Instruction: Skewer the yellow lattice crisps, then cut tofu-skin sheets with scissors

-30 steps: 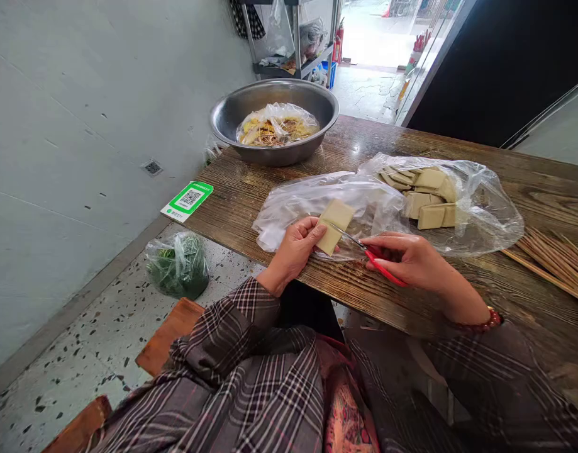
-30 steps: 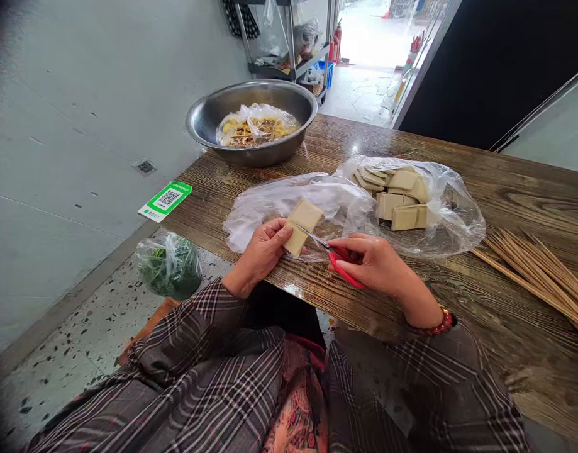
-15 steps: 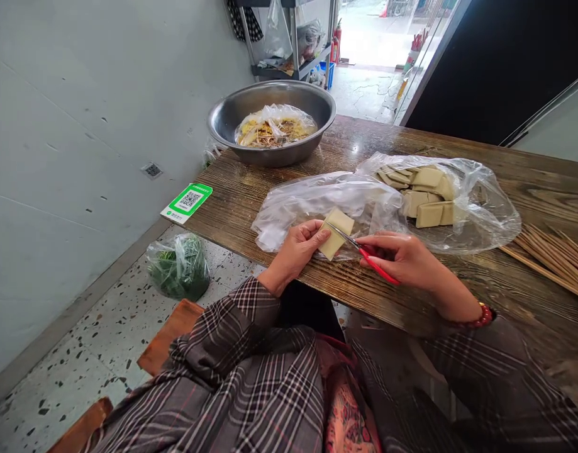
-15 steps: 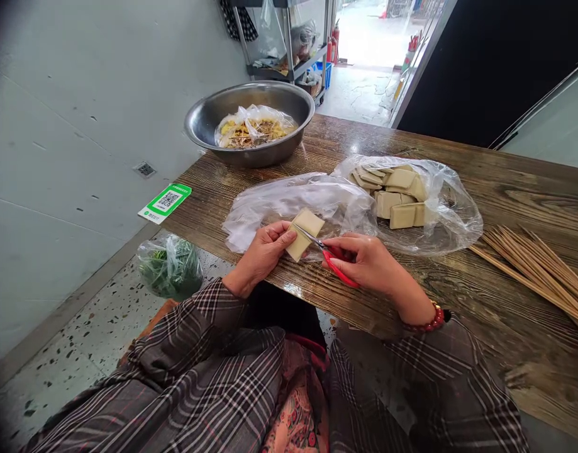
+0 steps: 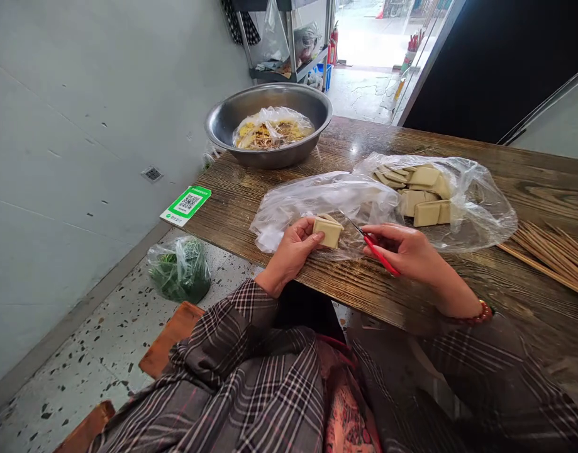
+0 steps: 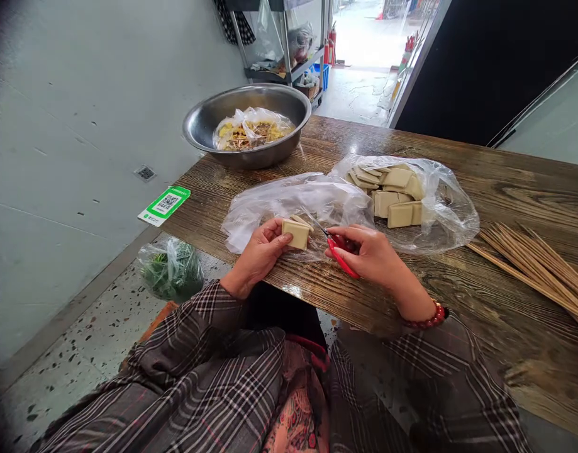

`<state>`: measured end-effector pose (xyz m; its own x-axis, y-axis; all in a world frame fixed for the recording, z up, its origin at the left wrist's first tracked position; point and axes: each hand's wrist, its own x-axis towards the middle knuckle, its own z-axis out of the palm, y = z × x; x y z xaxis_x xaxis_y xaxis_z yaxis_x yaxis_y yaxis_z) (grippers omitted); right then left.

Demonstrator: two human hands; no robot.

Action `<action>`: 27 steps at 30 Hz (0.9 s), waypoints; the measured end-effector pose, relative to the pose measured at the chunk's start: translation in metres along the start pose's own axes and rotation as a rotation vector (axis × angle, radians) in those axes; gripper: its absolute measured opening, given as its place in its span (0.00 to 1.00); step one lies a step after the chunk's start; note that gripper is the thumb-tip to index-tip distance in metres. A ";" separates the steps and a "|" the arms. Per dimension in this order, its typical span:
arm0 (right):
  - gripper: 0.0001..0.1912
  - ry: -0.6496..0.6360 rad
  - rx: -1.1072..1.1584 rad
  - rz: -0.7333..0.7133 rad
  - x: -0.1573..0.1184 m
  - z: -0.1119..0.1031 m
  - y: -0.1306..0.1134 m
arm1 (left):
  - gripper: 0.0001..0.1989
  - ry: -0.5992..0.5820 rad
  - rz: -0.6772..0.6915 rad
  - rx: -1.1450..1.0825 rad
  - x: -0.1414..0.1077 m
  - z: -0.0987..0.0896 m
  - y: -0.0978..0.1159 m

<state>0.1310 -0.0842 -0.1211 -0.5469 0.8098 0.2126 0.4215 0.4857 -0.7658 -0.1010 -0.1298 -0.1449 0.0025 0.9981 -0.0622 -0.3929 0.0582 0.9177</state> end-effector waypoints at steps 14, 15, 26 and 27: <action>0.20 -0.094 -0.164 -0.086 -0.004 -0.004 -0.009 | 0.22 0.129 0.085 -0.184 0.001 -0.001 0.006; 0.20 -0.096 -0.168 -0.083 -0.004 -0.004 -0.009 | 0.22 0.128 0.086 -0.182 0.001 -0.001 0.006; 0.19 -0.128 -0.174 -0.110 -0.004 -0.002 -0.006 | 0.21 0.069 0.017 -0.123 -0.001 0.002 0.007; 0.20 -0.132 -0.174 -0.110 -0.004 -0.002 -0.006 | 0.21 0.067 0.012 -0.123 -0.001 0.003 0.007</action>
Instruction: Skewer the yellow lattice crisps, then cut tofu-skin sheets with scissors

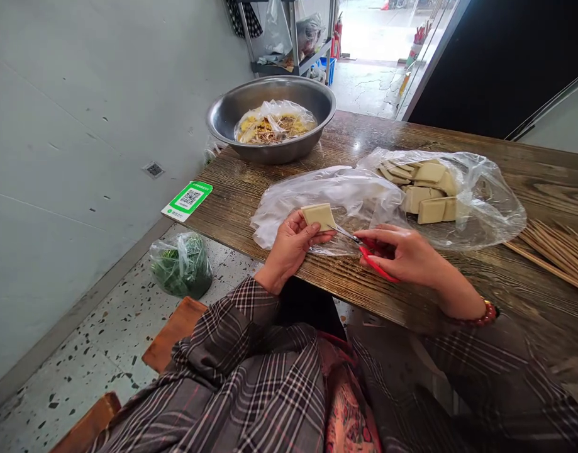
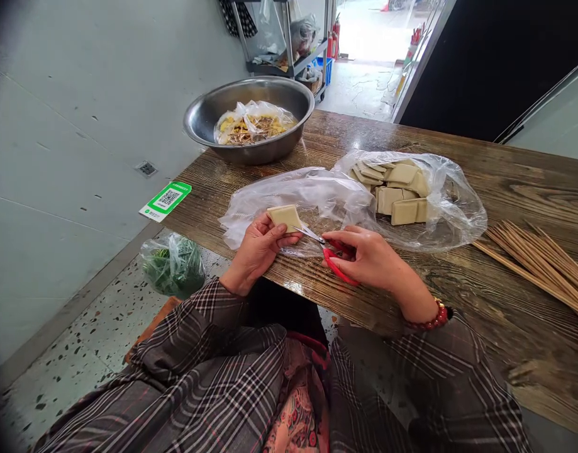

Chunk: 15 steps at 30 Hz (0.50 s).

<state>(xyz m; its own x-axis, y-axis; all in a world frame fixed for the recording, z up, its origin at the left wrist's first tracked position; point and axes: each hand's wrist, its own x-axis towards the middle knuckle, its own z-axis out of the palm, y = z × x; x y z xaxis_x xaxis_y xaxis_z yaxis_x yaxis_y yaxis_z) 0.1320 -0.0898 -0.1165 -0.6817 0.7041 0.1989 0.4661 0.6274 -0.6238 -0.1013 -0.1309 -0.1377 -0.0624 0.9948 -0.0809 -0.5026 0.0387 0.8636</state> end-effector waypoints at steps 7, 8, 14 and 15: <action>0.20 -0.015 0.011 0.015 0.000 -0.001 -0.002 | 0.20 -0.007 -0.006 0.007 0.000 0.000 -0.002; 0.20 -0.013 0.007 0.009 0.000 -0.001 -0.002 | 0.20 -0.009 -0.004 0.008 0.000 0.000 -0.002; 0.19 0.010 0.010 -0.013 0.001 0.002 -0.002 | 0.21 -0.014 -0.013 0.033 0.001 0.000 -0.003; 0.19 0.010 0.013 -0.014 0.001 0.002 -0.002 | 0.22 -0.012 -0.013 0.035 0.001 0.000 -0.003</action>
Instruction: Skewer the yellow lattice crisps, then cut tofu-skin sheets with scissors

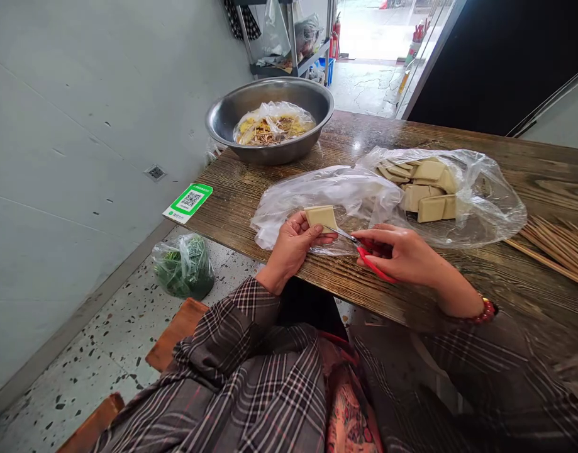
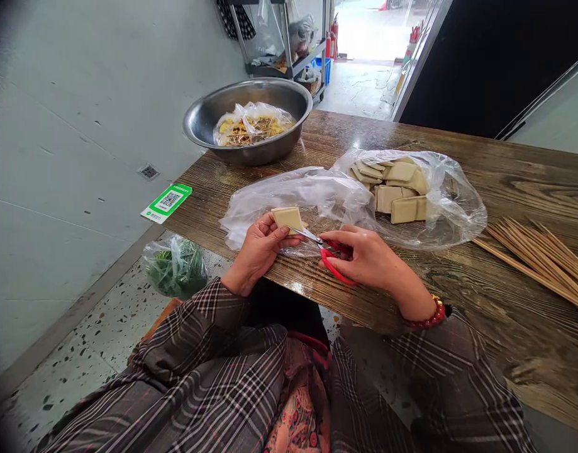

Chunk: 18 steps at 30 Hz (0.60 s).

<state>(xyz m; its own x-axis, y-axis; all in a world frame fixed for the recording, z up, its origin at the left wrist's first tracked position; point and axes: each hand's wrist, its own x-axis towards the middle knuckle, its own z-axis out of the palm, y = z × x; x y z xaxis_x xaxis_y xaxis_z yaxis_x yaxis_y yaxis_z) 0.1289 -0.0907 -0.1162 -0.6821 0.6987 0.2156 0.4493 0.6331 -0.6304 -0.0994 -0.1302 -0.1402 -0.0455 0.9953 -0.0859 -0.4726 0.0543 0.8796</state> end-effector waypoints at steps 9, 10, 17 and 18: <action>0.16 0.027 0.010 0.009 -0.001 0.001 -0.003 | 0.23 0.022 0.013 0.019 0.000 -0.001 -0.001; 0.16 0.032 0.017 0.011 -0.001 0.001 -0.004 | 0.23 0.019 0.012 0.015 0.000 -0.001 -0.001; 0.16 0.048 0.021 0.032 -0.002 0.001 -0.004 | 0.21 -0.031 -0.015 0.009 0.000 -0.003 0.000; 0.17 0.045 0.021 0.033 -0.002 0.001 -0.004 | 0.21 -0.028 -0.016 0.018 0.000 -0.003 0.000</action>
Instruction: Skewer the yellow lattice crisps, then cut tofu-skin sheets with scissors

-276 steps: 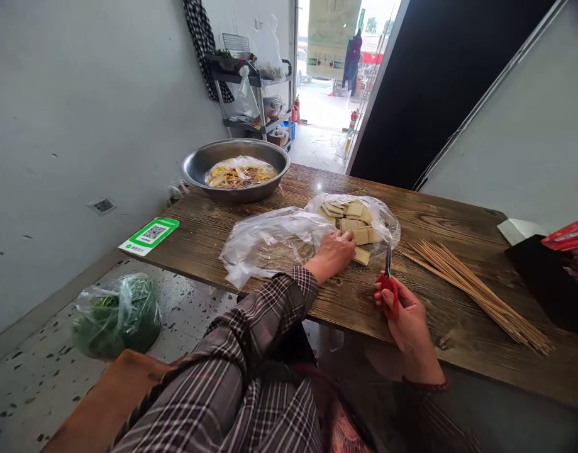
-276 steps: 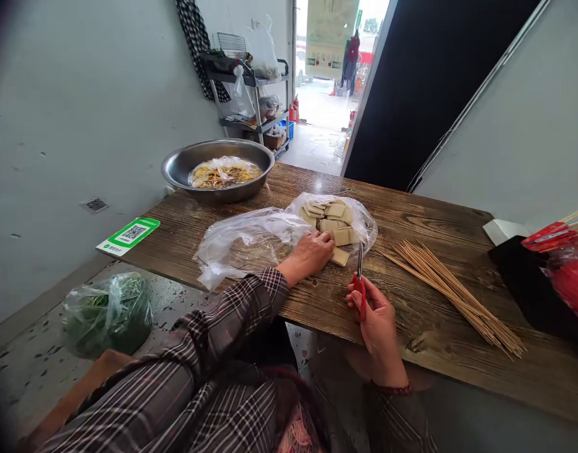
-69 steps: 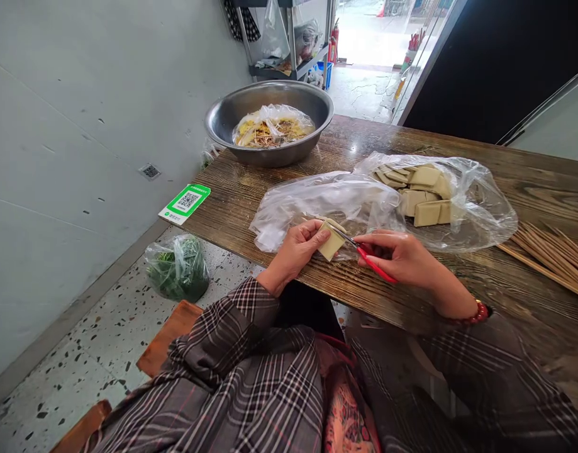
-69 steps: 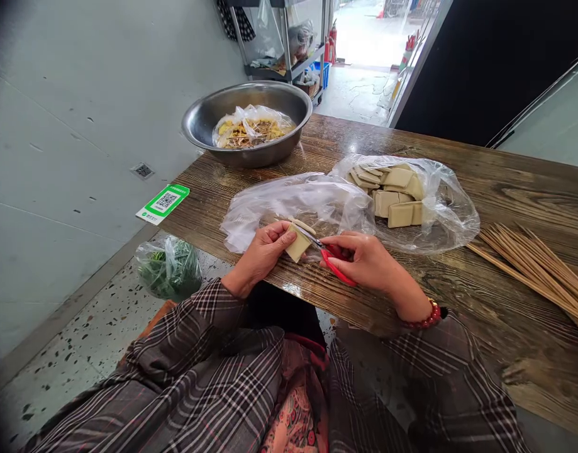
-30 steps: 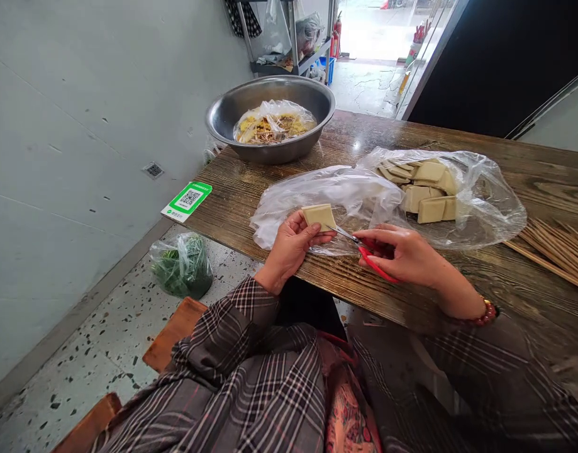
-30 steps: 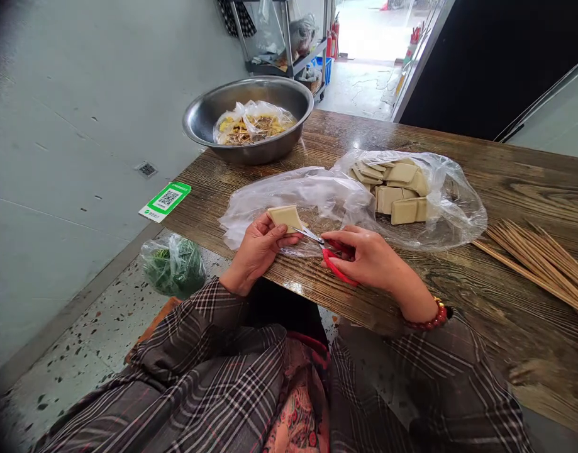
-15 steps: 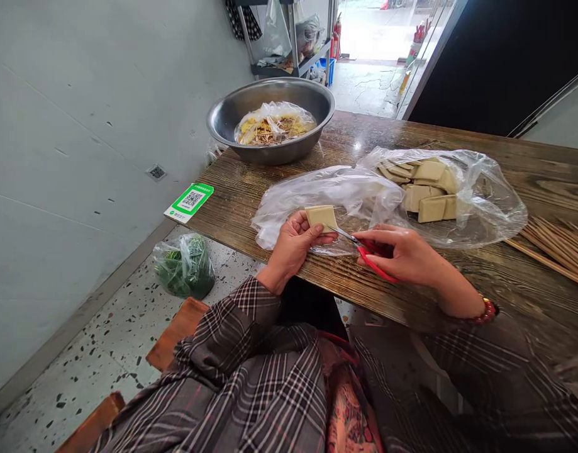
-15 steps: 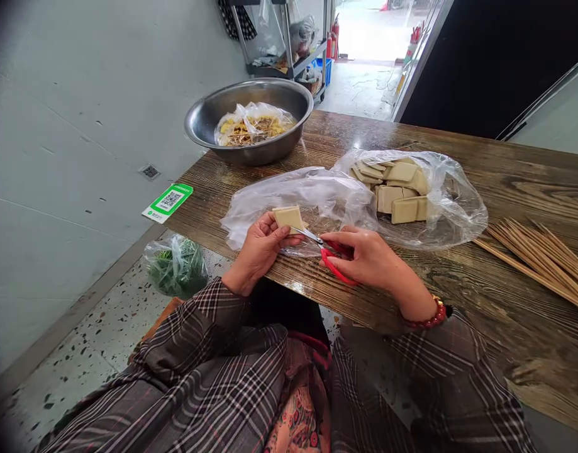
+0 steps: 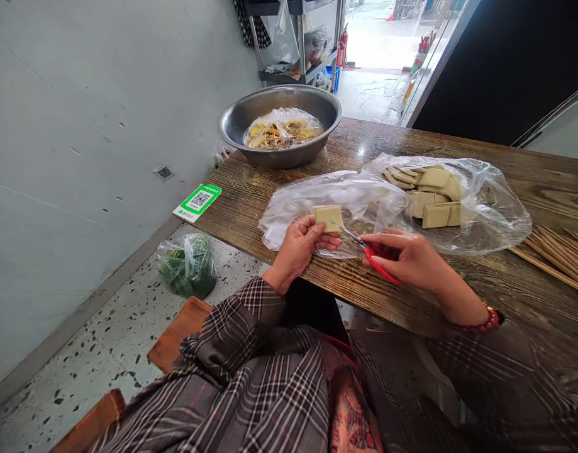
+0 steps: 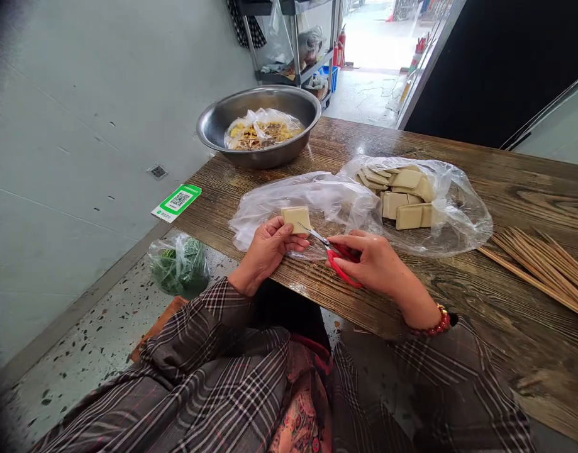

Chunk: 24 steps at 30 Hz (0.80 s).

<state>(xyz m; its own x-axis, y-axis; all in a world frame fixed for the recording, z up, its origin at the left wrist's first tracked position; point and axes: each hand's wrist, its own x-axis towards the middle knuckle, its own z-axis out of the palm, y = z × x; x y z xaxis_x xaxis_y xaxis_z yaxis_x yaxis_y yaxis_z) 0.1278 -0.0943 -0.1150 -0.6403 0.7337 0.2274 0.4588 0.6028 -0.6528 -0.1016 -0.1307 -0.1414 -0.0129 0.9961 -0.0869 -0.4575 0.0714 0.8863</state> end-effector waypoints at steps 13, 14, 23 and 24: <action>0.17 0.005 -0.032 -0.028 0.003 0.004 -0.002 | 0.19 -0.079 -0.039 0.092 -0.002 0.005 0.002; 0.17 0.012 -0.026 -0.028 0.003 0.005 -0.002 | 0.19 -0.079 -0.038 0.086 -0.002 0.005 0.002; 0.16 0.028 -0.001 -0.040 0.001 0.006 -0.003 | 0.18 -0.099 -0.015 0.024 0.000 0.002 0.000; 0.16 0.030 -0.006 -0.038 0.002 0.006 -0.002 | 0.18 -0.087 -0.002 0.015 0.001 0.002 0.000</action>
<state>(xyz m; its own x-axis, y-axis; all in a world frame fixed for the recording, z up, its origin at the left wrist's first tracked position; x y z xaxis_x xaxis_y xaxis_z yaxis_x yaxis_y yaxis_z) 0.1222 -0.0965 -0.1174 -0.6383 0.7195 0.2739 0.4381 0.6320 -0.6392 -0.1002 -0.1301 -0.1408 0.0655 0.9966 -0.0491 -0.4443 0.0732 0.8929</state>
